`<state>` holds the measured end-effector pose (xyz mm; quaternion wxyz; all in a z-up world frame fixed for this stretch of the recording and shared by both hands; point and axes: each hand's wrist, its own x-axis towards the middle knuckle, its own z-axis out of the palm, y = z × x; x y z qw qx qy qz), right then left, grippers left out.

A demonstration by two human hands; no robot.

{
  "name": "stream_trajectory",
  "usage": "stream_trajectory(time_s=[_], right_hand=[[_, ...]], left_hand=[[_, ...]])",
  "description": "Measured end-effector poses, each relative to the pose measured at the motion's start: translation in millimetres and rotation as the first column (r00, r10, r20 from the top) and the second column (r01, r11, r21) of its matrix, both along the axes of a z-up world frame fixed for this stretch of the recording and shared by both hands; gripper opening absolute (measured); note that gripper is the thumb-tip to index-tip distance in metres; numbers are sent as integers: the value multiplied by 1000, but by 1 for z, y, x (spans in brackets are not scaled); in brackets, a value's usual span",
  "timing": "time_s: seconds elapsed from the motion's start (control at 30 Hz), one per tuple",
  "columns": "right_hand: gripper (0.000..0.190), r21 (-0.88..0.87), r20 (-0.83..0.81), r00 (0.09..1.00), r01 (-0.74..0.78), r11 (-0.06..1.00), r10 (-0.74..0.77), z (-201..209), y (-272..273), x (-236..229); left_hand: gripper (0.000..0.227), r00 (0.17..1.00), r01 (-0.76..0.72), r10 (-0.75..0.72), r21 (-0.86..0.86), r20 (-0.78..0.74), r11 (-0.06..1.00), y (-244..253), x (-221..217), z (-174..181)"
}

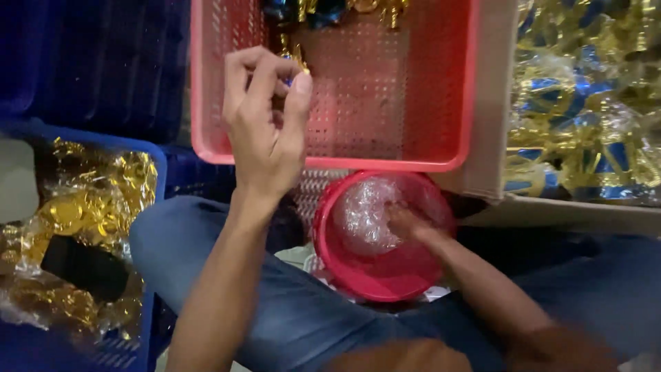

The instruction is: The person is assembling small gold and blue trophies by joining the trophy body to its base, then wrapping each trophy in a plastic bag and placing it into a cardboard box.

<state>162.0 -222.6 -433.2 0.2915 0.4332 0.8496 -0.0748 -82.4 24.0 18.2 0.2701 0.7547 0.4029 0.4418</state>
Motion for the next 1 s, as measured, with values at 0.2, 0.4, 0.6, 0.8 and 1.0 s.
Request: stream_trajectory(time_s=[0.2,0.4,0.6,0.8,1.0], right_hand=[[30,-197,-466,290,887,418,-836,39,53,-43],[23,-166,-476,303,891,422,-826,-4,63,-58],[7,488,-329,874,482,728,-358,-14,23,-39],[33,-391,94,689,689,610,-718,283,132,-51],[21,-594,-408,583,415,689,-703,424,145,10]], left_hand=[[30,999,-17,19,-41,47,999,2,-6,7],[35,999,-9,12,-93,35,996,6,-8,1],[31,989,70,-86,-139,-116,988,12,-3,-12],[31,883,164,-287,-328,-372,930,10,5,-21],[92,660,292,-631,-635,-407,715,6,12,-18]])
